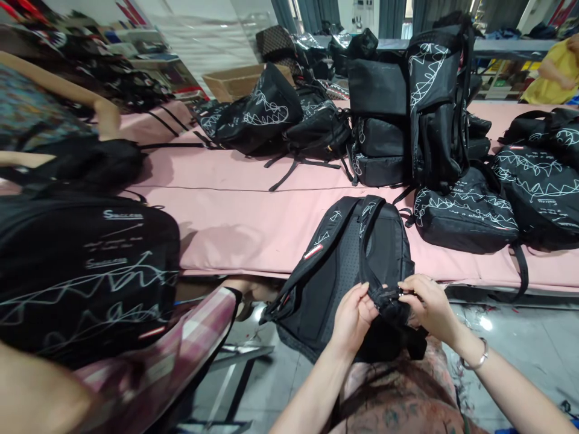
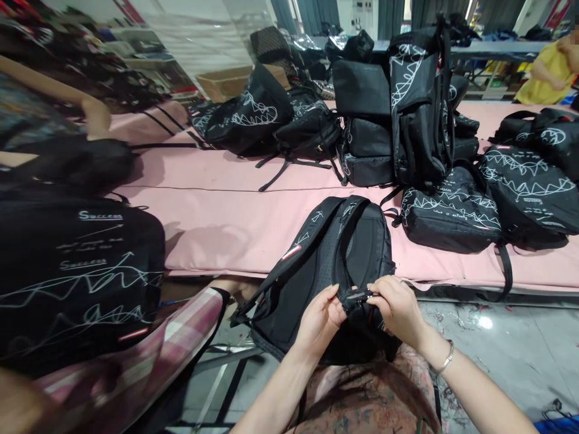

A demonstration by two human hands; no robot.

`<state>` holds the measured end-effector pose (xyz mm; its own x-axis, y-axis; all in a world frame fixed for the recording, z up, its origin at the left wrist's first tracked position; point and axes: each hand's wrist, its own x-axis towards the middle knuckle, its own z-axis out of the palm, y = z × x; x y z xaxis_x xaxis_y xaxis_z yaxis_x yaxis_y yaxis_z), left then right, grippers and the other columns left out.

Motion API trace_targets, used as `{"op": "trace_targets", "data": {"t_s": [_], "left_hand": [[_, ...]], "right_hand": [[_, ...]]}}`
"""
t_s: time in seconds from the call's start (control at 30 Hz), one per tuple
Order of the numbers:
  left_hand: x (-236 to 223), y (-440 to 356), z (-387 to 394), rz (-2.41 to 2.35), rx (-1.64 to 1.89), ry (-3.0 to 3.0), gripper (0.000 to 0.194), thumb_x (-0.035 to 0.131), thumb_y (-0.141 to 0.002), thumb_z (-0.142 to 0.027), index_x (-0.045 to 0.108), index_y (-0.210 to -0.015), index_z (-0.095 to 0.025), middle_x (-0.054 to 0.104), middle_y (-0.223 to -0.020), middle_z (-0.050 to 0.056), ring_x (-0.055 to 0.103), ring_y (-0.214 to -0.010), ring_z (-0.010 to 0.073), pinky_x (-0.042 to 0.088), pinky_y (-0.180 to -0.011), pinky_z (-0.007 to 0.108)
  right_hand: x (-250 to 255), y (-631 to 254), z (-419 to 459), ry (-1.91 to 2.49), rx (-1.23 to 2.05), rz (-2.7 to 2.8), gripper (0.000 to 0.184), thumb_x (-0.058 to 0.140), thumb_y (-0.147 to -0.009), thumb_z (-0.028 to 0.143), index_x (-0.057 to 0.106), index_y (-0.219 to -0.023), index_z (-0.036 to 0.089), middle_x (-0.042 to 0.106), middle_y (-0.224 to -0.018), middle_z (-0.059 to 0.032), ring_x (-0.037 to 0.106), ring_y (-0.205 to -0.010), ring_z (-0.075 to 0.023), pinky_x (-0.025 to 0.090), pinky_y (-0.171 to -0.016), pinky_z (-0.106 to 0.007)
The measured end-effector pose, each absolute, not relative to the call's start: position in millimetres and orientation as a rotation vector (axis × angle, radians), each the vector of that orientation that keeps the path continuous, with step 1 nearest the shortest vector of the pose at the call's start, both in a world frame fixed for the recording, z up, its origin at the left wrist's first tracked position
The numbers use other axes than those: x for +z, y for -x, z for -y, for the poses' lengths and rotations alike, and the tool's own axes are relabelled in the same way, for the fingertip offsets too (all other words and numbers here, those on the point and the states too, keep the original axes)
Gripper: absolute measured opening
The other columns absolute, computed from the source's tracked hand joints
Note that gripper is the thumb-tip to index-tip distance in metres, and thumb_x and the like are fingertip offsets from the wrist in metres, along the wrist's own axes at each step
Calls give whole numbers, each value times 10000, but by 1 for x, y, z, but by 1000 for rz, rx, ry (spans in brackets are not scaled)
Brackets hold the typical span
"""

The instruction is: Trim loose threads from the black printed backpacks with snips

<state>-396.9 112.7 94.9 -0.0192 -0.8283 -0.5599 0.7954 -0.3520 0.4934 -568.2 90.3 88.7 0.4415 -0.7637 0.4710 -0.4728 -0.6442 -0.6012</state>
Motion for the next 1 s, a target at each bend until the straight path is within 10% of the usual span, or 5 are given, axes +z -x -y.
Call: {"op": "trace_targets", "data": {"t_s": [0.33, 0.77, 1.0], "left_hand": [[101, 400, -112, 76, -1653, -955, 157, 593, -735, -115, 442, -768, -142, 656, -638, 70, 621, -507, 181, 462, -450, 231], [96, 396, -114, 78, -1657, -982, 133, 585, -731, -122, 456, -763, -129, 677, -717, 132, 664, -644, 262, 486, -463, 249], [100, 398, -113, 83, -1654, -986, 152, 578, -730, -107, 431, -732, -147, 663, -671, 82, 626, -508, 172, 446, -424, 201]], "right_hand": [[88, 563, -101, 1584, -1129, -965, 79, 529, -796, 220, 544, -854, 168, 565, -787, -34, 559, -713, -129, 468, -627, -228], [104, 594, -83, 2381, -1005, -992, 120, 517, -869, 233, 544, -965, 166, 594, -837, -75, 565, -781, -176, 474, -681, -311], [101, 580, -84, 2476, -994, -946, 83, 507, -872, 195, 539, -941, 161, 601, -861, -75, 564, -799, -180, 466, -713, -316]]}}
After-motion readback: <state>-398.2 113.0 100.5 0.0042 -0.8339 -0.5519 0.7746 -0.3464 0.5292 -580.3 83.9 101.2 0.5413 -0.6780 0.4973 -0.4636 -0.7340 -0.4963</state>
